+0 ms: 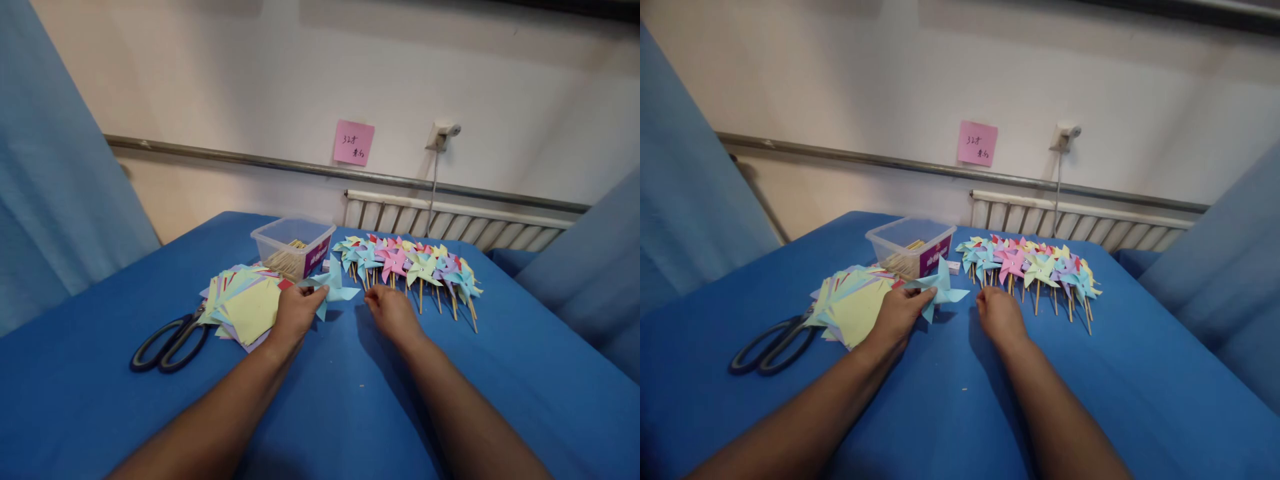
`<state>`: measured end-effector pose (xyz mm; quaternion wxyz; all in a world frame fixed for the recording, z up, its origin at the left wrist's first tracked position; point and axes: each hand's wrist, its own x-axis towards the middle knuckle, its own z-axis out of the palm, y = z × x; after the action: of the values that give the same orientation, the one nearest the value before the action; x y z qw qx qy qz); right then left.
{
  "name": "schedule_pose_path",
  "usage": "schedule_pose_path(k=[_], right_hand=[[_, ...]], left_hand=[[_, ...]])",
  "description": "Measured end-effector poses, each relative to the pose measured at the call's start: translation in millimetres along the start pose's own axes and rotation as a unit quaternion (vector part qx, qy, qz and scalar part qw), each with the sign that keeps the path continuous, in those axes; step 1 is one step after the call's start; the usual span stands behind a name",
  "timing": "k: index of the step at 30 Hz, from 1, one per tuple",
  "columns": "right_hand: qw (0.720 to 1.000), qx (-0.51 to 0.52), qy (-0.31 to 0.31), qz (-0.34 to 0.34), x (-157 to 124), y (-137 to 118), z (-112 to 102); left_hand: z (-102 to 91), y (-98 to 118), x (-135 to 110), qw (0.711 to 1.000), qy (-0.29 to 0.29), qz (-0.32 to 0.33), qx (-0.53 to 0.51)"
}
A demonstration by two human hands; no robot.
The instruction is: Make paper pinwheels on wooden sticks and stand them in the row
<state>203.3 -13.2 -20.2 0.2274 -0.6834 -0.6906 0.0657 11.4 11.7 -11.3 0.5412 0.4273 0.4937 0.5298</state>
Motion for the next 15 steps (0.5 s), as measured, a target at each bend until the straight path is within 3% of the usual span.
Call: schedule_pose_path(k=[2,4,7,11,15], right_hand=[[0.993,0.093,0.078,0.015,-3.7,-2.2,-6.9],[0.968,0.212,0.134,0.008,-10.5,-9.4,-9.9],[0.927,0.344,0.143,-0.028,-23.7,-26.5,-8.0],[0.923,0.342,0.146,-0.1,-35.9,-43.6,-2.2],[0.934,0.297,0.148,-0.128,-37.4,-43.8,2.4]], left_hand=[[1.3,0.6,-1.6,0.999,-0.002,0.024,0.028],[3.3,1.1,-4.8,0.998,-0.01,0.032,0.044],[7.3,2.1,-11.4,0.998,-0.032,0.018,0.049],[12.0,3.9,-18.9,0.998,-0.045,0.011,0.042],[13.9,5.2,-23.3,0.998,-0.055,0.001,0.032]])
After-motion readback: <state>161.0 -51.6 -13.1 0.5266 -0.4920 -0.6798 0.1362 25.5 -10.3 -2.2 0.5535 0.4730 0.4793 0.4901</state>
